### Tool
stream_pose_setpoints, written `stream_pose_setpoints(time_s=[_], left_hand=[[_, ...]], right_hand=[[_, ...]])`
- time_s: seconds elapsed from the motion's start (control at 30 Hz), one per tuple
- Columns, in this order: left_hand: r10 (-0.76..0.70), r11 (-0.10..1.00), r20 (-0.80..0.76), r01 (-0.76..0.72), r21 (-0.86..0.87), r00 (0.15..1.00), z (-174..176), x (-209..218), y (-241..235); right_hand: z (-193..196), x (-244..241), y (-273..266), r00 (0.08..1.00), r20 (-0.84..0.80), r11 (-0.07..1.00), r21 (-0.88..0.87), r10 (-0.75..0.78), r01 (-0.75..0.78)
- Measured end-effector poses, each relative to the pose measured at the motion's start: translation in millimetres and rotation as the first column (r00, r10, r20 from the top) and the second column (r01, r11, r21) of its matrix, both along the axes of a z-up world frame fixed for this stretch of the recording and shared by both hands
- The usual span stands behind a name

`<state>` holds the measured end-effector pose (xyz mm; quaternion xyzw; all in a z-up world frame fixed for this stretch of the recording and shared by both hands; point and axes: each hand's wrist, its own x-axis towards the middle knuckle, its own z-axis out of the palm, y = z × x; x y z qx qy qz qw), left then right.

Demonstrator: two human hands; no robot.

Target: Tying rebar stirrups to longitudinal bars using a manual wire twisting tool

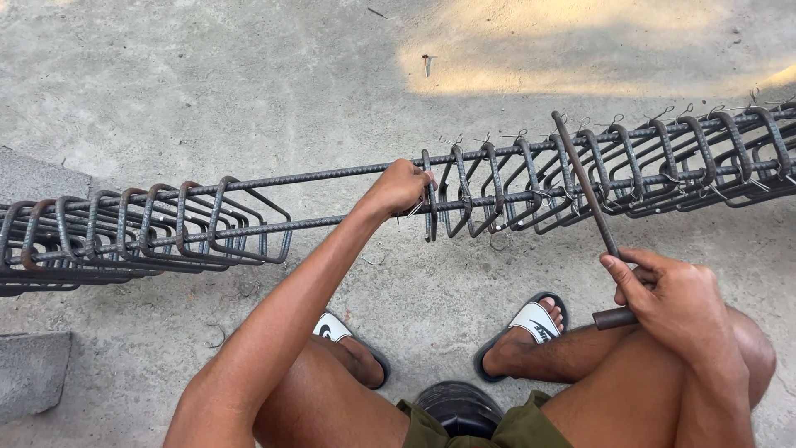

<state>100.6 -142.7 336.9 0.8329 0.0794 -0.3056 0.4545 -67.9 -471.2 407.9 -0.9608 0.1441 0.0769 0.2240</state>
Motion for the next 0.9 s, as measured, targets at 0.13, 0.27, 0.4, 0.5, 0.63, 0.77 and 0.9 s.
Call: stream_pose_setpoints(time_s=[0.13, 0.27, 0.4, 0.5, 0.63, 0.77, 0.9], left_hand=[[-0.009, 1.0, -0.036, 0.008, -0.028, 0.999, -1.2, 3.3, 3.0], [-0.15, 0.979, 0.034, 0.144, 0.146, 0.988, 4.6, 10.3, 14.0], [-0.327, 0.84, 0.336, 0.109, 0.532, 0.883, 47.0, -11.2, 23.8], [-0.304, 0.875, 0.302, 0.139, 0.464, 0.904, 63.1, -15.9, 20.7], [-0.237, 0.939, 0.38, 0.111, 0.325, 0.894, 65.2, -19.0, 21.2], [-0.029, 1.0, 0.345, 0.03, 0.004, 0.938, 72.0, -22.1, 23.3], [0.122, 0.954, 0.261, -0.04, -0.298, 0.958, 63.6, -23.3, 19.9]], right_hand=[[3.3, 1.8, 3.8, 1.0, -0.017, 1.0, -0.023, -0.004, 0.004], [8.2, 4.9, 11.5, 0.999, -0.027, 0.997, 0.071, -0.028, 0.03], [28.2, 13.8, 36.8, 0.99, -0.063, 0.966, 0.219, -0.129, 0.139], [36.3, 49.3, 46.5, 0.973, -0.228, 1.0, 0.017, 0.012, -0.008], [1.6, 84.7, 42.9, 0.967, -0.202, 0.968, -0.163, 0.155, -0.189], [-32.5, 96.3, 55.0, 0.967, -0.107, 0.955, -0.163, 0.231, -0.247], [-35.7, 96.1, 74.3, 0.942, -0.14, 0.945, -0.078, 0.306, -0.318]])
